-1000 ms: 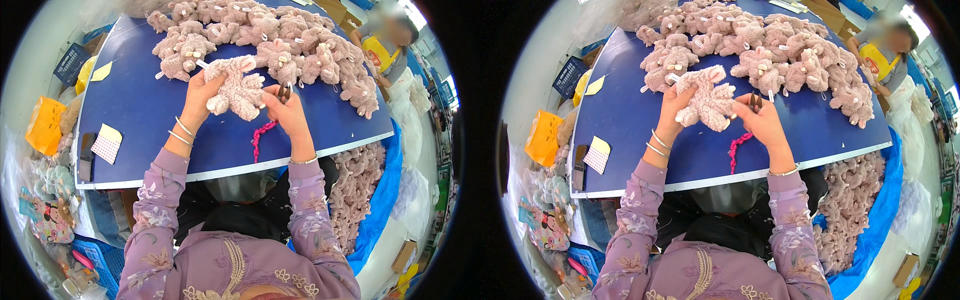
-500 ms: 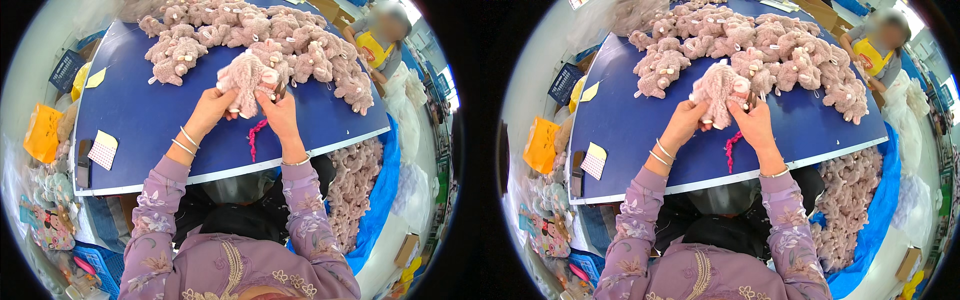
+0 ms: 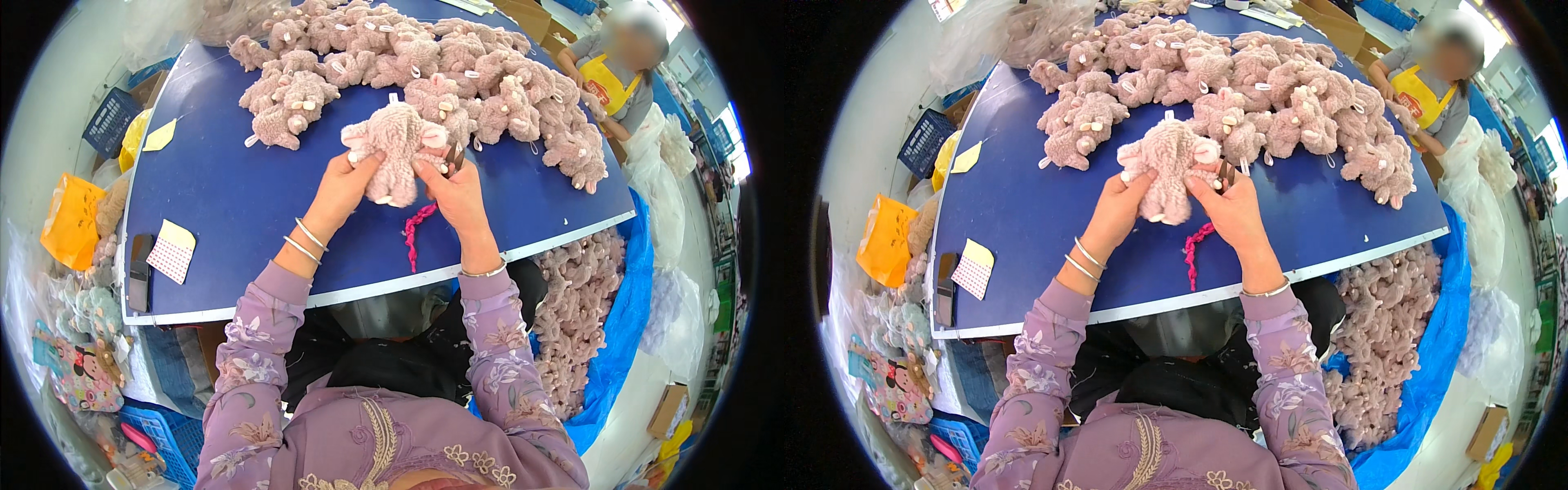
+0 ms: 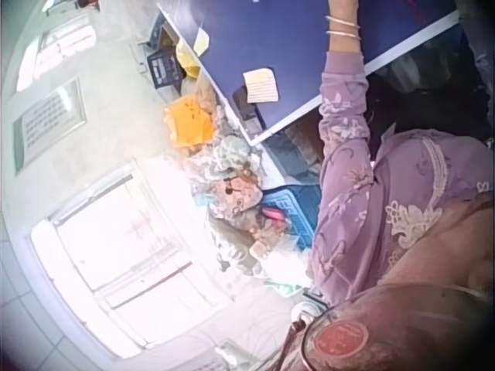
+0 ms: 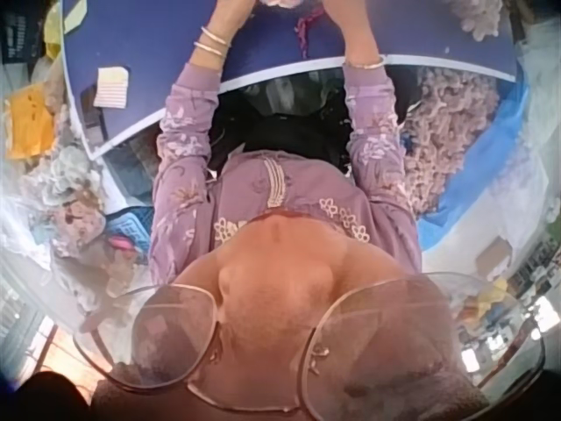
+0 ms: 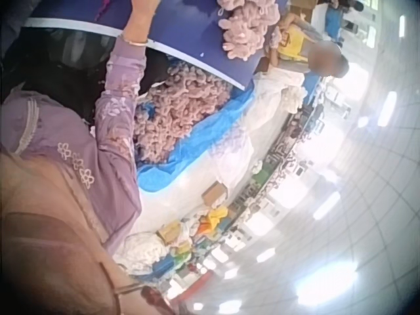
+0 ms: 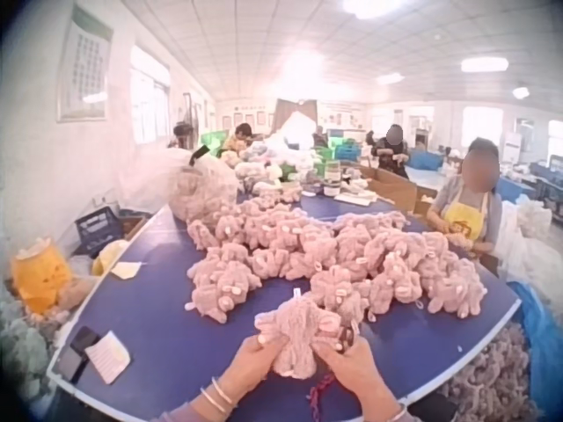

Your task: The person trims loose threads and excess fabric from small pink stuffed animals using scissors. They handle each toy one at a time, snipping stray fibers and then placing the finished items on a blue table. A coworker is visible in the background performing similar work.

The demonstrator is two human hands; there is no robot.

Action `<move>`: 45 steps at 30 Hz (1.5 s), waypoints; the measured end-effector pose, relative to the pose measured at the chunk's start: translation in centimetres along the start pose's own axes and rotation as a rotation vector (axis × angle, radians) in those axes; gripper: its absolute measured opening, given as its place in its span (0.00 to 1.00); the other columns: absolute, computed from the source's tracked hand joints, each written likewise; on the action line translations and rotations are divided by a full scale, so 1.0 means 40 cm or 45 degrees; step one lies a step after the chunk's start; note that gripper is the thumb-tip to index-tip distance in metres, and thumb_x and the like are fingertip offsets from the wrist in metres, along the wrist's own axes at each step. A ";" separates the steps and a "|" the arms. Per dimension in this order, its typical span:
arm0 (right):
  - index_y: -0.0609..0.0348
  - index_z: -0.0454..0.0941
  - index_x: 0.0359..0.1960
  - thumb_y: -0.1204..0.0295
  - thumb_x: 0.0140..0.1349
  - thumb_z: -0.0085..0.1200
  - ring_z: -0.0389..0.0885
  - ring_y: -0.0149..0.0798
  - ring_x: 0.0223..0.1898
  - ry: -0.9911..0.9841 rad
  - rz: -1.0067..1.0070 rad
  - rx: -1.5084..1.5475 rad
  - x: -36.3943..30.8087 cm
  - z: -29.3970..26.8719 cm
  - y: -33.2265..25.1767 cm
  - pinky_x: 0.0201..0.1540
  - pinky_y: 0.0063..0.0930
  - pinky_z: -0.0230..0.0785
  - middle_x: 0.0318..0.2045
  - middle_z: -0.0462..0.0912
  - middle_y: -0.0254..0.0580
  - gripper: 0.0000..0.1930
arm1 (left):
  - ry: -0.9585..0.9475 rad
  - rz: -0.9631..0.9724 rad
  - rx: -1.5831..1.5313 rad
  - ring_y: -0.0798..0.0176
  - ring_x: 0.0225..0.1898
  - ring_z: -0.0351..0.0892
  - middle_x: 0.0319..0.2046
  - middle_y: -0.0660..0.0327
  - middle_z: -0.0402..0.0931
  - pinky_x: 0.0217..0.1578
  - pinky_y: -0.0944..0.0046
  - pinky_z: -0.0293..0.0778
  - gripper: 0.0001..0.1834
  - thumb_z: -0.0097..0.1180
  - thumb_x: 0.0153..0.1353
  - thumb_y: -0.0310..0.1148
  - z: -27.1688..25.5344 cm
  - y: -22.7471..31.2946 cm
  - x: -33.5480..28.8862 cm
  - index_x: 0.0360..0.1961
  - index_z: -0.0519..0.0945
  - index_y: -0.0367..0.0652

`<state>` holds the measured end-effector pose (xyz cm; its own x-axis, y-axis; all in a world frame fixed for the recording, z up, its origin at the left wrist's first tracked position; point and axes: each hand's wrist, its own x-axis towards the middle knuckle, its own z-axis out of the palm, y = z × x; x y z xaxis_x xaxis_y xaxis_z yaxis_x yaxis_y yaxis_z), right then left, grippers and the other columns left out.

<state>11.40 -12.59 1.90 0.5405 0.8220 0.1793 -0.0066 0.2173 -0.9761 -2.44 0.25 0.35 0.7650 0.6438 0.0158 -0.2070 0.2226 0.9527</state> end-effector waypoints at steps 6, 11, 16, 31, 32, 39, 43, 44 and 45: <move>0.67 0.77 0.39 0.64 0.68 0.47 0.59 0.21 0.14 0.106 0.066 0.369 0.007 -0.033 -0.002 0.18 0.20 0.56 0.26 0.79 0.40 0.16 | 0.045 0.101 -0.307 0.66 0.41 0.81 0.42 0.59 0.80 0.43 0.67 0.76 0.15 0.52 0.66 0.31 -0.007 0.006 0.008 0.50 0.76 0.32; 0.68 0.75 0.47 0.58 0.69 0.44 0.56 0.21 0.13 0.137 0.124 0.457 0.014 -0.047 -0.024 0.19 0.19 0.54 0.29 0.79 0.38 0.21 | -0.024 0.009 -0.138 0.69 0.37 0.80 0.39 0.62 0.80 0.37 0.69 0.75 0.15 0.51 0.67 0.35 -0.007 0.005 0.001 0.47 0.77 0.33; 0.65 0.76 0.47 0.73 0.57 0.60 0.76 0.25 0.32 -0.065 0.256 0.114 0.021 -0.068 0.000 0.35 0.20 0.70 0.34 0.79 0.34 0.16 | -0.239 -0.178 0.208 0.72 0.34 0.79 0.36 0.64 0.80 0.37 0.69 0.74 0.14 0.51 0.67 0.36 0.010 0.011 -0.017 0.42 0.80 0.36; 0.66 0.76 0.43 0.71 0.60 0.57 0.79 0.27 0.30 0.169 0.173 0.346 0.034 -0.096 0.014 0.30 0.22 0.71 0.34 0.80 0.36 0.12 | -0.748 -0.428 0.299 0.71 0.23 0.79 0.28 0.60 0.81 0.26 0.72 0.74 0.11 0.53 0.65 0.35 0.008 0.036 -0.031 0.37 0.78 0.36; 0.65 0.78 0.39 0.70 0.59 0.59 0.76 0.26 0.28 0.324 0.154 0.259 0.028 -0.085 -0.021 0.29 0.23 0.68 0.31 0.79 0.33 0.11 | -0.724 -0.380 0.367 0.70 0.25 0.78 0.29 0.60 0.81 0.27 0.72 0.74 0.12 0.52 0.66 0.36 0.004 0.048 -0.030 0.40 0.79 0.36; 0.69 0.72 0.52 0.59 0.69 0.38 0.53 0.20 0.11 0.277 -0.869 1.358 -0.064 -0.361 -0.238 0.17 0.17 0.50 0.40 0.82 0.45 0.23 | 0.601 0.666 0.400 0.62 0.41 0.79 0.43 0.54 0.80 0.41 0.65 0.75 0.21 0.55 0.63 0.39 -0.248 0.128 0.104 0.51 0.75 0.35; 0.66 0.76 0.46 0.64 0.66 0.45 0.55 0.22 0.13 0.655 -0.149 0.840 0.025 -0.360 -0.080 0.17 0.18 0.51 0.36 0.82 0.44 0.17 | 0.822 0.732 1.584 0.50 0.51 0.74 0.53 0.48 0.73 0.54 0.53 0.69 0.30 0.59 0.56 0.50 -0.383 0.094 0.210 0.55 0.74 0.41; 0.66 0.76 0.45 0.65 0.66 0.47 0.56 0.22 0.13 0.595 0.003 0.725 0.043 -0.313 -0.056 0.18 0.18 0.52 0.36 0.82 0.45 0.16 | 0.722 0.647 1.698 0.47 0.54 0.72 0.54 0.47 0.71 0.55 0.52 0.68 0.32 0.59 0.55 0.52 -0.401 0.077 0.227 0.56 0.74 0.44; 0.66 0.75 0.45 0.66 0.66 0.48 0.56 0.22 0.13 0.536 0.153 0.602 0.056 -0.267 -0.042 0.18 0.18 0.52 0.36 0.82 0.47 0.15 | 0.617 0.558 1.803 0.44 0.56 0.70 0.55 0.46 0.70 0.56 0.50 0.66 0.34 0.59 0.53 0.54 -0.407 0.070 0.239 0.57 0.74 0.46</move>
<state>21.60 -16.73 2.64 0.7963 0.5989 -0.0850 -0.4057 0.4244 -0.8095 -5.66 18.94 -1.79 0.4806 0.6997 0.5286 0.5829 -0.7052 0.4035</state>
